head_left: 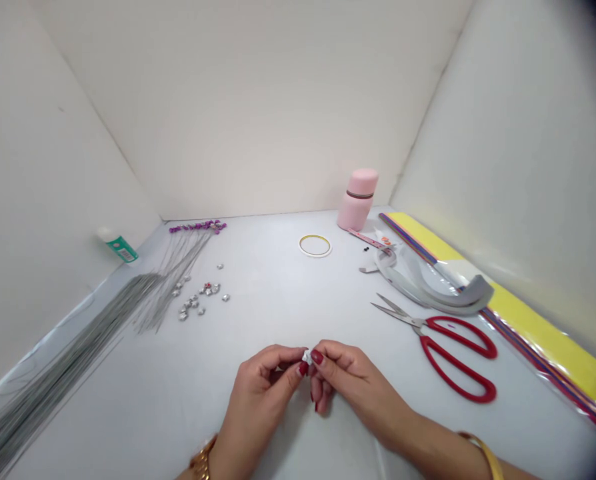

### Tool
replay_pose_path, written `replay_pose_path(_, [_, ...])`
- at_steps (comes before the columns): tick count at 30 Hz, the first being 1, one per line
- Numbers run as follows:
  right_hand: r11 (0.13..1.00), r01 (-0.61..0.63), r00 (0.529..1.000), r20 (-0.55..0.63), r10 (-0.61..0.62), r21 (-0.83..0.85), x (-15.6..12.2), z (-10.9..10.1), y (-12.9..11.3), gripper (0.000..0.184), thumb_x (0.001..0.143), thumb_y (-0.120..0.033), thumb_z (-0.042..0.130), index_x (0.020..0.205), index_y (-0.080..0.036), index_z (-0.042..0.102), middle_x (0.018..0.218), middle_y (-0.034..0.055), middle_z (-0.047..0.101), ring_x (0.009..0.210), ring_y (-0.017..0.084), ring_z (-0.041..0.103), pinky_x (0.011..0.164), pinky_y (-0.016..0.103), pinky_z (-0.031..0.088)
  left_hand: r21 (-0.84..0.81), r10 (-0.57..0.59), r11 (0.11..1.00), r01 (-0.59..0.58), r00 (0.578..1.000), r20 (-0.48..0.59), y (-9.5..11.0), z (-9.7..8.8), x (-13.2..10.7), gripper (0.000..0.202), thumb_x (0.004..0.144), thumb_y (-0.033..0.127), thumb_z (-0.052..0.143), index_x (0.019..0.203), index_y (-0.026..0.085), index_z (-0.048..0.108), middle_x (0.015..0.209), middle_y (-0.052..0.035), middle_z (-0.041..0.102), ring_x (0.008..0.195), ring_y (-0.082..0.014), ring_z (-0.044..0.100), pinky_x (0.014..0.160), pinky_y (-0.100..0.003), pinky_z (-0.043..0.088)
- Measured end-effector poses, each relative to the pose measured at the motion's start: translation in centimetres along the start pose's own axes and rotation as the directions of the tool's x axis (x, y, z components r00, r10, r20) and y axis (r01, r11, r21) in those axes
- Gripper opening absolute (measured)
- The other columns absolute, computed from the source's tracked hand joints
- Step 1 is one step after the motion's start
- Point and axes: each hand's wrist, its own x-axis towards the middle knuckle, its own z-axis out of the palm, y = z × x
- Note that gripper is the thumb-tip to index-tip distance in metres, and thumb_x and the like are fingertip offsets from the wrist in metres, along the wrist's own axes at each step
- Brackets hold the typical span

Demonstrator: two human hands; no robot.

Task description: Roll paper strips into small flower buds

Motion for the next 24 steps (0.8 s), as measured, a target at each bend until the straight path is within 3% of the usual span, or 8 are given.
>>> replay_pose_path(5, [0.999, -0.006, 1.000, 0.022, 0.006, -0.032, -0.1, 0.1, 0.1, 0.033, 0.086, -0.042, 0.042, 0.072, -0.013, 0.053, 0.055, -0.0008, 0.054, 0.048, 0.009, 0.052, 0.049, 0.021, 0.042, -0.268, -0.111, 0.954, 0.132, 0.990, 0.092, 0.6, 0.5, 0.1, 0.010, 0.077, 0.020, 0.058, 0.077, 0.012, 0.065, 0.060, -0.0032, 0.066, 0.061, -0.0154, 0.059, 0.064, -0.027, 0.045])
replay_pose_path(8, [0.998, 0.001, 0.999, 0.038, 0.001, -0.060, -0.1, 0.1, 0.1, 0.032, 0.086, -0.041, 0.043, 0.073, -0.013, 0.053, 0.056, -0.0008, 0.054, 0.048, 0.009, 0.053, 0.050, 0.021, 0.041, -0.317, -0.125, 0.935, 0.158, 0.985, 0.120, 0.6, 0.7, 0.0, 0.013, 0.080, 0.020, 0.054, 0.074, 0.012, 0.062, 0.052, -0.0020, 0.062, 0.055, -0.0152, 0.057, 0.060, -0.028, 0.044])
replay_pose_path(12, [0.997, 0.009, 0.999, 0.045, -0.006, -0.081, -0.1, 0.2, -0.2, 0.033, 0.085, -0.041, 0.044, 0.071, -0.013, 0.053, 0.054, -0.0007, 0.054, 0.048, 0.009, 0.052, 0.050, 0.021, 0.040, -0.095, -0.015, 0.995, 0.021, 0.998, 0.057, 0.5, 0.2, -0.3, 0.012, 0.079, 0.022, 0.055, 0.074, 0.013, 0.062, 0.064, -0.0045, 0.063, 0.063, -0.0167, 0.058, 0.064, -0.029, 0.045])
replay_pose_path(16, [0.999, 0.000, 0.998, 0.059, 0.003, -0.048, -0.1, 0.2, -0.2, 0.033, 0.085, -0.041, 0.043, 0.073, -0.013, 0.054, 0.054, -0.0007, 0.054, 0.048, 0.010, 0.051, 0.049, 0.022, 0.041, 0.183, 0.150, 0.971, -0.156, 0.988, 0.045, 0.6, -0.4, -0.3, 0.012, 0.078, 0.021, 0.056, 0.077, 0.014, 0.065, 0.076, -0.0071, 0.063, 0.072, -0.0183, 0.058, 0.067, -0.028, 0.044])
replay_pose_path(21, [0.999, -0.001, 0.999, 0.051, 0.003, -0.038, -0.2, 0.1, -0.1, 0.033, 0.086, -0.041, 0.043, 0.073, -0.012, 0.054, 0.055, -0.0004, 0.054, 0.047, 0.009, 0.052, 0.049, 0.021, 0.041, -0.089, -0.052, 0.994, 0.063, 0.990, 0.130, 0.8, -0.3, 0.1, 0.021, 0.082, 0.026, 0.051, 0.072, 0.013, 0.063, 0.063, -0.0049, 0.062, 0.064, -0.0168, 0.056, 0.064, -0.028, 0.043])
replay_pose_path(24, [0.999, -0.009, 0.998, 0.064, 0.011, -0.042, -0.2, 0.0, -0.1, 0.034, 0.086, -0.041, 0.042, 0.075, -0.012, 0.056, 0.056, -0.0004, 0.054, 0.048, 0.009, 0.052, 0.049, 0.021, 0.041, -0.154, -0.108, 0.979, 0.133, 0.982, 0.158, 0.6, -0.3, 0.4, 0.020, 0.080, 0.027, 0.054, 0.070, 0.012, 0.063, 0.058, -0.0037, 0.061, 0.060, -0.0155, 0.054, 0.062, -0.028, 0.041])
